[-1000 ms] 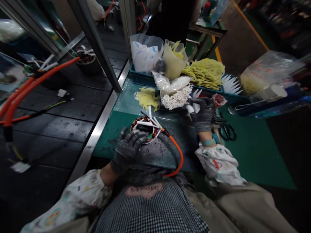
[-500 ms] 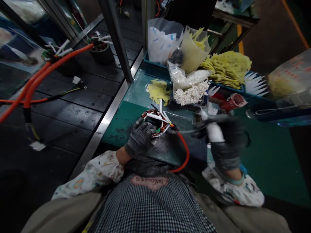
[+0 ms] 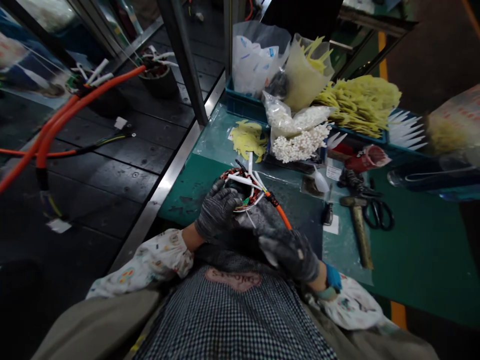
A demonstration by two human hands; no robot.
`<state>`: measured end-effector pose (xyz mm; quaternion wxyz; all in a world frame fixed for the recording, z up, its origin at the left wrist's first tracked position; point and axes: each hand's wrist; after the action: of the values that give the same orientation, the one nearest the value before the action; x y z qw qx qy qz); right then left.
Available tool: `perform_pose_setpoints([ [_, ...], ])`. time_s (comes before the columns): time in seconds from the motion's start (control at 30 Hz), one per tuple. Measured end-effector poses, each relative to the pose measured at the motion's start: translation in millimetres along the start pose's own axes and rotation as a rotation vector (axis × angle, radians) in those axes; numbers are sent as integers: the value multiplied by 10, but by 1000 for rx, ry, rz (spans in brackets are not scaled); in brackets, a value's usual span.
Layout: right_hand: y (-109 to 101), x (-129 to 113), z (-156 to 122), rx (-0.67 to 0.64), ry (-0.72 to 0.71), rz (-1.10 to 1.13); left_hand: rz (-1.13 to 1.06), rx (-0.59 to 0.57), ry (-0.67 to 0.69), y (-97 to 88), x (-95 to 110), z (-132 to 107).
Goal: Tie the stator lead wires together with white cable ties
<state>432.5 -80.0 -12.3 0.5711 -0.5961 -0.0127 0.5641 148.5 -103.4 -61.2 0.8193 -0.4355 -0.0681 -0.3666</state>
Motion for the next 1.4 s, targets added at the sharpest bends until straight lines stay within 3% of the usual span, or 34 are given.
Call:
perform_pose_setpoints([
  [0.13, 179, 35, 382, 13, -37, -332, -32, 53, 81, -18, -6, 56],
  [0.2, 177, 38, 624, -41, 69, -486, -66, 58, 59, -34, 20, 86],
  [0.27, 132, 6, 870, -177, 201, -601, -107, 58, 26, -51, 46, 103],
  [0.33, 88, -39, 1093, -316, 249, -597, -152, 48, 3, -62, 52, 103],
  [0.43, 73, -63, 1296, -390, 199, -469, -185, 24, -20, -55, 26, 85],
  [0.53, 76, -9, 1291, -275, 203, -308, -172, 23, -21, -32, 7, 79],
  [0.6, 38, 47, 1235, -145, 204, -45, -167, 18, -13, -23, 6, 85],
  [0.7, -71, 125, 1192, -184, 128, 267, -174, 7, -15, -21, -16, 82],
  [0.8, -138, 187, 1207, -246, 94, 246, -198, -17, -20, -15, -72, 53],
  [0.97, -60, 240, 1187, -105, 128, 187, -196, -50, -34, -23, -91, 59],
  [1.13, -10, 248, 1150, -80, 115, 147, -198, 21, 31, -82, -28, 143],
  [1.33, -39, 344, 971, -147, -210, 121, -150, -65, -45, -70, -36, 115],
  [1.4, -51, 351, 937, -126, -181, 120, -164, -80, -57, -55, -54, 92],
])
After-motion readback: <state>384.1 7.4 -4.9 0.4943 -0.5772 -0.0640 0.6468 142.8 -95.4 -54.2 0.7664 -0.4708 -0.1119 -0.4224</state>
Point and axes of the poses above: each hand's wrist, its own z-axis towards the middle knuckle, its own y-axis out of the palm, x = y × z, and after that the axes turned 13 degrees about -z, right-handed
